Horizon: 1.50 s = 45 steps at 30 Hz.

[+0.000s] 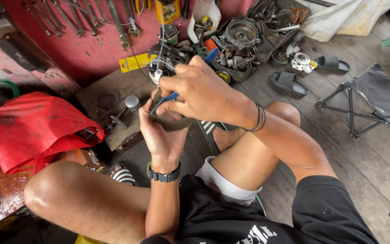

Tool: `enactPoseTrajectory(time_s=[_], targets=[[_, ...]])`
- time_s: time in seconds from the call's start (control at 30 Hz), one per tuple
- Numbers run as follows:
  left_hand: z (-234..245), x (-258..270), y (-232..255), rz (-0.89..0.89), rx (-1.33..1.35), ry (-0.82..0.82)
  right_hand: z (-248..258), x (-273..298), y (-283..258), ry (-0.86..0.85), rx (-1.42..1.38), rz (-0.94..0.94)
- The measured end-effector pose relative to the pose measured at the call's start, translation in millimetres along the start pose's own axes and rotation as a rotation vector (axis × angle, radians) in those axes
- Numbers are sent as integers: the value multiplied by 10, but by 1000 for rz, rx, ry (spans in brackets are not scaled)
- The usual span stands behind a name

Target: The person sits on the floor and uses a blue-handled brush to scrub the surface of a circular metal part held in their left hand. They rotate the part to clean different areas while surrounded by various mechanical components and tools.

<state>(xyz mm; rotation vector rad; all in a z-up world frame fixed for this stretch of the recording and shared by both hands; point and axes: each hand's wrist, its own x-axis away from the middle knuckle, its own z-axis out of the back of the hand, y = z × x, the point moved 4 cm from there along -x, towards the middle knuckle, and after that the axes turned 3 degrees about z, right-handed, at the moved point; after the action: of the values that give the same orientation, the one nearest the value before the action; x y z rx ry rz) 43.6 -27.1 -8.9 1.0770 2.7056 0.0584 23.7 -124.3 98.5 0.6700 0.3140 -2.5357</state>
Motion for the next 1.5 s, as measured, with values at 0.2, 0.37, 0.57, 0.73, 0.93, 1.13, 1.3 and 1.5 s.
enactPoseTrajectory(time_s=[0.2, 0.37, 0.57, 0.73, 0.93, 1.13, 1.3, 1.5], targets=[[130, -52, -17, -56, -93, 41, 89, -25, 184, -34, 71, -65], [196, -20, -27, -26, 27, 2, 24, -1, 45, -20, 23, 17], [172, -84, -30, -34, -39, 41, 76, -2, 153, -31, 139, -27], [75, -48, 8, -57, 4, -44, 22, -4, 60, -72, 85, 0], [139, -87, -13, -80, -83, 14, 88, -4, 153, -24, 193, -41], [115, -70, -1, -69, 0, -89, 84, 1, 85, 0, 182, 2], [110, -66, -2, -56, -22, -22, 39, -20, 36, -1, 160, -11], [158, -75, 19, -80, -90, 72, 111, -15, 146, 5, 120, -53]])
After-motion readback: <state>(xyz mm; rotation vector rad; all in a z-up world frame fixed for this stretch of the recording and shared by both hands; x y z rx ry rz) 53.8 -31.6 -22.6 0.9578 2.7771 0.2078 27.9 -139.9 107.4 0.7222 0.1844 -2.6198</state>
